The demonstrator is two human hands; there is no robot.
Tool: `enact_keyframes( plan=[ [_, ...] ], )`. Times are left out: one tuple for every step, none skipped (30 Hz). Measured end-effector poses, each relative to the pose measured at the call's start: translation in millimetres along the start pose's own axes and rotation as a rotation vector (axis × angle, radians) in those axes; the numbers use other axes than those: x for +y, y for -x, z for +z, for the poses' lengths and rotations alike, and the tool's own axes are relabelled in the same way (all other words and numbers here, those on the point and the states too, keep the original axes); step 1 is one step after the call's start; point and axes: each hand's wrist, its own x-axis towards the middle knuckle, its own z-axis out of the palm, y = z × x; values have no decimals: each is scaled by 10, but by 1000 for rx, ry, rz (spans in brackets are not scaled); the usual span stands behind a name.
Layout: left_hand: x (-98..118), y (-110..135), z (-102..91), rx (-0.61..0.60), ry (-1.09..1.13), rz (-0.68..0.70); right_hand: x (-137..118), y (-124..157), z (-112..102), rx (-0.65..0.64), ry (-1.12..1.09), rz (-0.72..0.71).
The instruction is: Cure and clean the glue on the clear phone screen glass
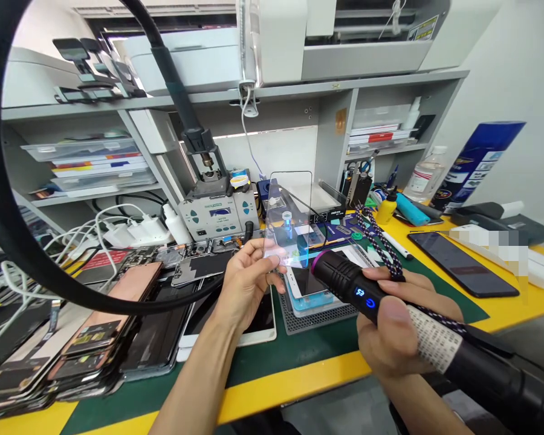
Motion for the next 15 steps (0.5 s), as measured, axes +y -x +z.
enact_keyframes(
  plan=[
    [2, 4, 5, -6, -9, 4, 3, -8, 13, 33, -5, -4],
    [3, 8, 11, -14, -19, 7, 9, -17, 28, 70, -11, -19],
    [2, 11, 16, -22, -32, 10, 18, -27, 44, 104, -17, -35],
    [-1, 14, 21, -31, -46, 12, 28, -37, 60, 118, -21, -40],
    [-5, 16, 24, -40, -62, 13, 38, -44, 73, 128, -25, -45],
    [-10, 18, 27, -47, -78, 13, 48, -49, 84, 138, -29, -47],
    [-17, 19, 28, -52, -94, 14, 57, -52, 93, 147, -34, -47],
    [-24, 21, 27, -54, -108, 15, 65, -51, 99, 154, -40, -45],
    [-32, 22, 24, -55, -121, 16, 71, -50, 104, 162, -46, -40],
    [-41, 23, 20, -54, -132, 18, 76, -48, 107, 171, -53, -34],
    [-50, 24, 15, -53, -143, 19, 79, -45, 111, 175, -58, -27],
    [-59, 24, 9, -52, -152, 21, 80, -44, 114, 176, -63, -18],
    [-67, 23, 3, -50, -161, 23, 79, -43, 117, 174, -67, -9],
    [-74, 20, -1, -48, -170, 24, 77, -43, 118, 171, -69, 0],
    [-81, 17, -4, -45, -179, 26, 74, -43, 119, 166, -71, 8]
  ],
)
